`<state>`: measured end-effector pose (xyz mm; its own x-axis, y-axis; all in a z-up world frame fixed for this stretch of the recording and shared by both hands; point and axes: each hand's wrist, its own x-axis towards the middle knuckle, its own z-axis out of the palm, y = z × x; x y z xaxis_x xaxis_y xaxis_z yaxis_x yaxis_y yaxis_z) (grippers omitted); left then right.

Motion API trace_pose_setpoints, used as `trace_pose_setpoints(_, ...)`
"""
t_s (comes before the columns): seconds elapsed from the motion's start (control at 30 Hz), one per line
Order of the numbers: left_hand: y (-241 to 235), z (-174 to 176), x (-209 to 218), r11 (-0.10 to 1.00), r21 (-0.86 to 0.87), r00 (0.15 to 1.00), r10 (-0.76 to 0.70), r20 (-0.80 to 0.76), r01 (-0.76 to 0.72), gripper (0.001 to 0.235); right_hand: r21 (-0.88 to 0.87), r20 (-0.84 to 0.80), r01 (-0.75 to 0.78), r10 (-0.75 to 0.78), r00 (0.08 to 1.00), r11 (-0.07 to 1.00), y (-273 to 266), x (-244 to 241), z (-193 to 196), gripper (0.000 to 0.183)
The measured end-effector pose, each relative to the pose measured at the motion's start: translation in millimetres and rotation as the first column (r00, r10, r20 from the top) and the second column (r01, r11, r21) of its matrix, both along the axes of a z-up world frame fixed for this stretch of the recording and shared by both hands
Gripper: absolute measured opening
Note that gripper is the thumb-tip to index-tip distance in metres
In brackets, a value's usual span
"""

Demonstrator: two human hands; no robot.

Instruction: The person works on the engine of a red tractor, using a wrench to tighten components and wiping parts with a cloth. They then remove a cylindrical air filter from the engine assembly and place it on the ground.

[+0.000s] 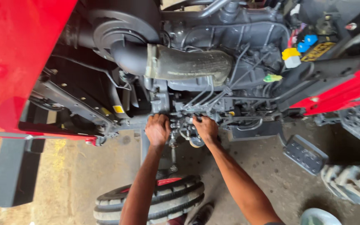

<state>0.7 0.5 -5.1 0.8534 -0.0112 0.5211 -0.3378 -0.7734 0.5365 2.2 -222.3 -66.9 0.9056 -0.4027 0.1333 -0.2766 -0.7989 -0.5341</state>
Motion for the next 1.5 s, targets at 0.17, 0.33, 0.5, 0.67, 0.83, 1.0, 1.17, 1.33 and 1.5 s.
trace_pose_setpoints(0.17,-0.1,0.4,3.2,1.0,0.003,1.0,-0.006,0.012,0.006,0.004,-0.021,-0.04,0.002,-0.003,0.999,1.0,4.6,11.0,0.9,0.052)
trace_pose_setpoints(0.33,1.9,4.8,1.1,1.0,-0.013,1.0,-0.007,0.002,0.007,0.003,0.018,-0.111,0.038,-0.036,0.993,0.999,3.9,3.1,9.7,0.056)
trace_pose_setpoints(0.5,2.1,4.0,4.2,1.0,-0.016,1.0,-0.026,0.002,0.026,0.004,-0.014,-0.028,0.018,-0.018,0.999,1.0,8.5,1.2,10.7,0.053)
trace_pose_setpoints(0.67,1.2,4.1,0.8,0.999,-0.029,0.999,-0.025,0.022,0.026,0.004,0.012,-0.054,-0.017,0.017,0.998,1.0,11.2,3.2,10.7,0.049)
trace_pose_setpoints(0.83,-1.7,7.2,0.5,1.0,-0.006,1.0,-0.004,0.013,0.004,0.004,0.01,0.017,0.019,-0.02,1.0,1.0,9.4,-1.8,8.4,0.049)
trace_pose_setpoints(1.0,-0.7,5.4,6.6,1.0,0.022,1.0,-0.004,0.007,0.004,0.004,-0.08,0.023,-0.026,0.028,0.999,0.996,8.2,10.6,4.8,0.048)
trace_pose_setpoints(1.17,1.8,3.8,1.0,1.0,-0.001,0.999,-0.018,0.034,0.018,0.004,-0.02,0.011,-0.016,0.016,1.0,1.0,5.5,4.2,13.4,0.044)
trace_pose_setpoints(1.33,1.2,3.1,-0.6,0.999,-0.017,0.999,-0.032,0.017,0.032,0.003,-0.063,0.089,-0.022,0.027,0.996,0.998,5.8,-0.5,3.6,0.045)
trace_pose_setpoints(1.5,-0.9,7.8,0.9,0.999,-0.043,0.999,-0.028,0.031,0.029,0.002,-0.066,0.007,-0.047,0.048,0.999,0.997,1.0,13.4,-9.7,0.048)
